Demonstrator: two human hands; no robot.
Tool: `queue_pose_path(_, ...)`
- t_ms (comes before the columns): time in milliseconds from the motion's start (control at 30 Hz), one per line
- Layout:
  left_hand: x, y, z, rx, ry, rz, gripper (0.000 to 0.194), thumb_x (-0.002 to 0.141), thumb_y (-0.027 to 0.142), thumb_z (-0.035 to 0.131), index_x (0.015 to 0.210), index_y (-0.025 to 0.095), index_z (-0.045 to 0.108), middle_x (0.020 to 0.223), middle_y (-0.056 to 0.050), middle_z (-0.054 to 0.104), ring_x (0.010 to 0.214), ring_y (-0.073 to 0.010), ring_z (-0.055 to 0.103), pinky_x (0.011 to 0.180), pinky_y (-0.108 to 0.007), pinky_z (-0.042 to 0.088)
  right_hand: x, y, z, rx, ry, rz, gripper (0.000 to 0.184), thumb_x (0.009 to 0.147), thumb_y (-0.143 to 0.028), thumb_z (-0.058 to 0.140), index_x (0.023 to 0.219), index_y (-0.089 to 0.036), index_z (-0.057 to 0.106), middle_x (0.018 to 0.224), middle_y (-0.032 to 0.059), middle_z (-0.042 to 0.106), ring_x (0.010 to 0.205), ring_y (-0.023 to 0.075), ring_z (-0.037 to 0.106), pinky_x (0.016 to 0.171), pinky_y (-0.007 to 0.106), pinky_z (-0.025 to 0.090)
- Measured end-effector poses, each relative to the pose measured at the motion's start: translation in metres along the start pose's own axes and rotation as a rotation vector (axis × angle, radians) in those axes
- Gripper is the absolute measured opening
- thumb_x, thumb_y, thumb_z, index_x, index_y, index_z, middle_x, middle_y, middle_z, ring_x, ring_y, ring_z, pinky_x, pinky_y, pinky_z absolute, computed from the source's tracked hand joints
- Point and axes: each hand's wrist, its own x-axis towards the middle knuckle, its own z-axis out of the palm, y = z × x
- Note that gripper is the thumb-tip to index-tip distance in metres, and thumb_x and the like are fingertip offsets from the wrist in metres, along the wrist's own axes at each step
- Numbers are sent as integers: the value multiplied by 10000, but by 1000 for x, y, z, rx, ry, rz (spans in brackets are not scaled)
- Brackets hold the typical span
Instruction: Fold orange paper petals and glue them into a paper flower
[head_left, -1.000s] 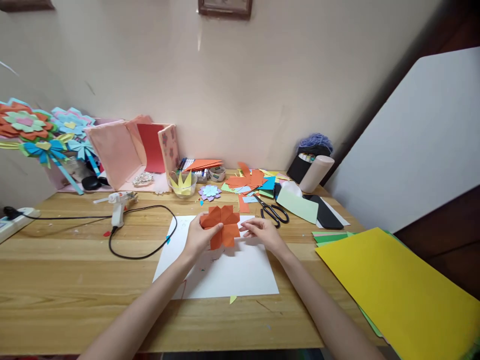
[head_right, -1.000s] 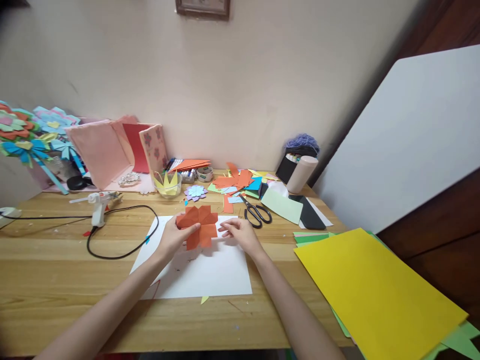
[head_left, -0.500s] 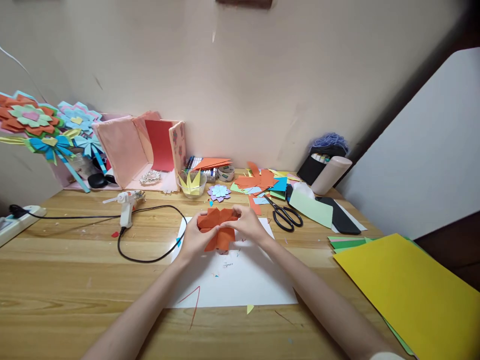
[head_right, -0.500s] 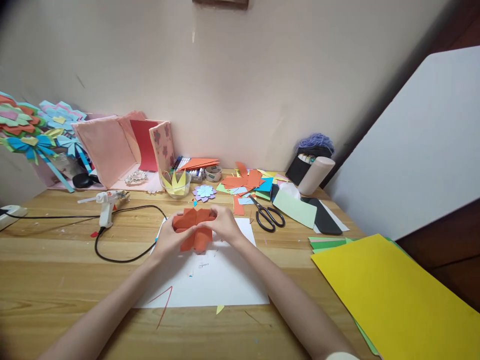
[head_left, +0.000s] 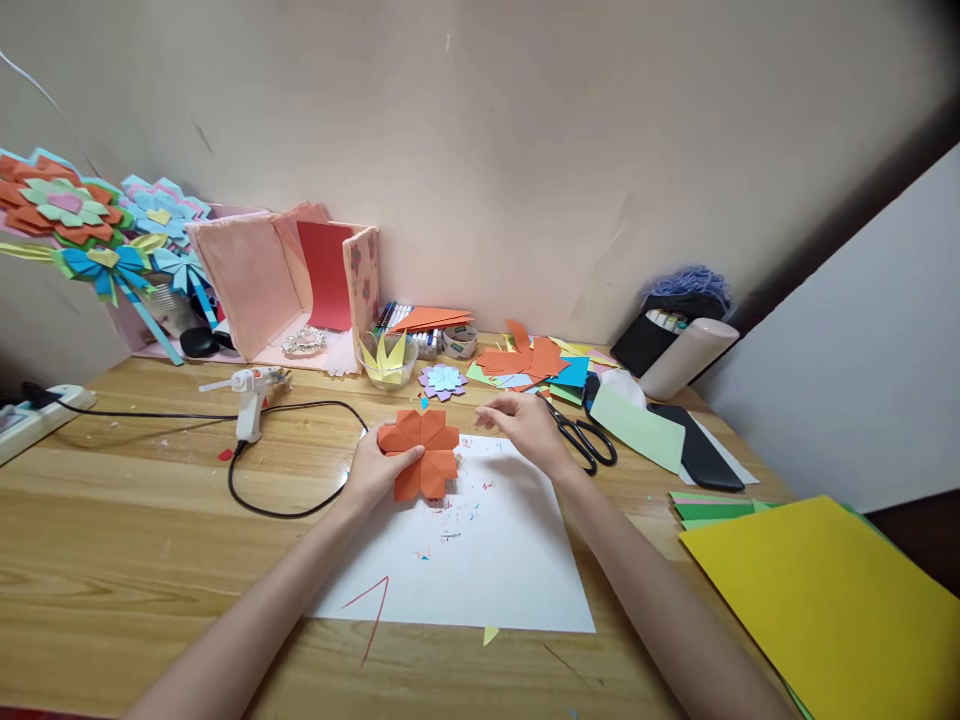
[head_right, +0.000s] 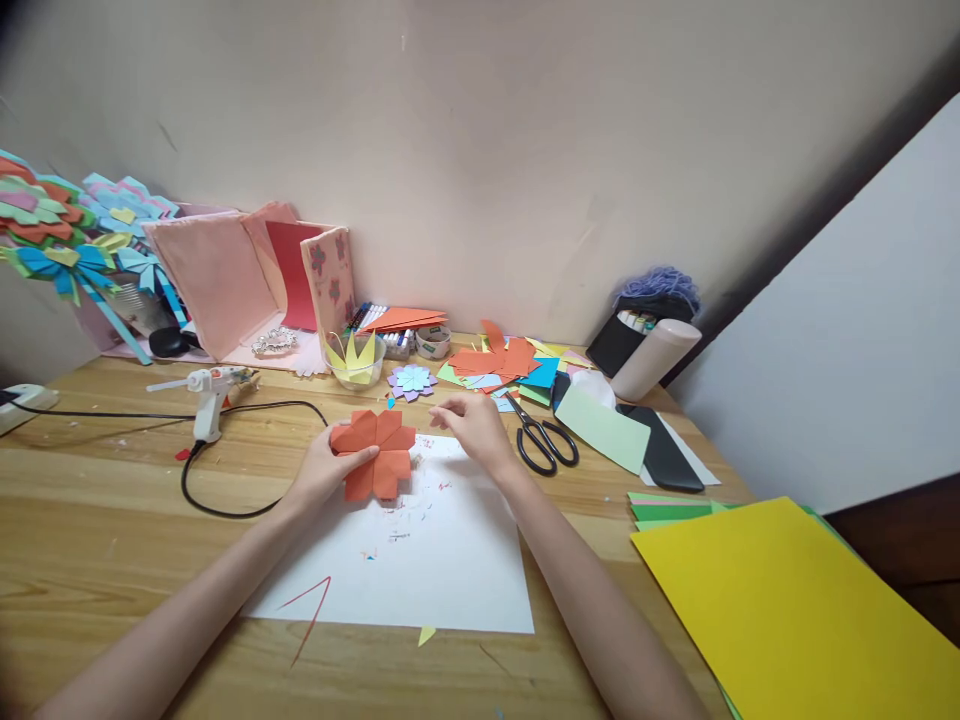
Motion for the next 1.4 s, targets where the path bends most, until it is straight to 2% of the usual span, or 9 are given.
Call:
queue_pose_path(167,5,-8,-2,-26,21,-22,380,551,359,754,783,125,565,775,-52,642,706,-181,598,596,-253,459,-2,-1,-1,199,92,39,210,632,-367,700,651,-160,669,667,65,688,660,204,642,626,308,499)
queue_pose_path(367,5,-7,-2,-31,41,-24,350,527,356,765,717,131,575,727,-42,641,689,-179,595,585,-244,456,0,0,7,372,-35,89,233,614,-349,716,743,-160,674,790,76,705,785,219,663,740,343,507)
queue_pose_path(600,0,-2,-1,-126,-10,-46,396,556,382,755,822,122,620,860,-92,681,775,-215,627,667,-292,487,-6,-1,15,159,-59,157,263,516,-352,767,649,-153,659,648,53,673,642,199,633,606,302,476)
queue_pose_path(733,-4,-2,4,-228,-17,-90,438,594,389,741,918,121,615,970,-116,673,865,-225,628,750,-312,484,-12,3,35,83,-55,194,411,549,-401,746,857,-144,655,670,39,655,640,180,601,565,274,451)
queue_pose_path(800,-7,-3,7,-259,-54,-119,431,627,398,720,944,124,618,1010,-120,666,885,-221,627,764,-309,481,-17,3,48,115,-73,176,463,536,-377,756,928,-160,639,831,54,676,742,188,611,614,270,466)
queue_pose_path(867,-9,-4,9,-271,-78,-131,413,639,404,709,936,130,624,1014,-115,667,879,-215,629,752,-301,483,-21,3,57,164,-119,157,411,567,-335,739,934,-182,635,917,44,678,803,189,617,653,264,470)
queue_pose_path(1067,-8,-6,11,-174,41,-47,348,612,385,732,816,128,614,836,-67,682,753,-182,624,663,-260,470,-20,5,62,254,-150,190,278,653,-335,666,854,-143,652,858,60,685,786,208,624,625,267,465)
queue_pose_path(1233,-9,-6,11,-143,15,-60,338,636,404,710,808,134,604,825,-64,680,733,-180,621,637,-257,466,-19,6,60,290,-134,173,270,620,-343,696,789,-143,632,821,46,677,765,193,616,625,259,465)
queue_pose_path(1400,-8,-8,10,-125,14,-54,390,621,403,720,859,112,617,883,-100,684,777,-202,627,664,-276,476,-17,11,59,381,-278,214,349,541,-255,744,852,-149,628,846,44,671,774,197,622,645,273,481)
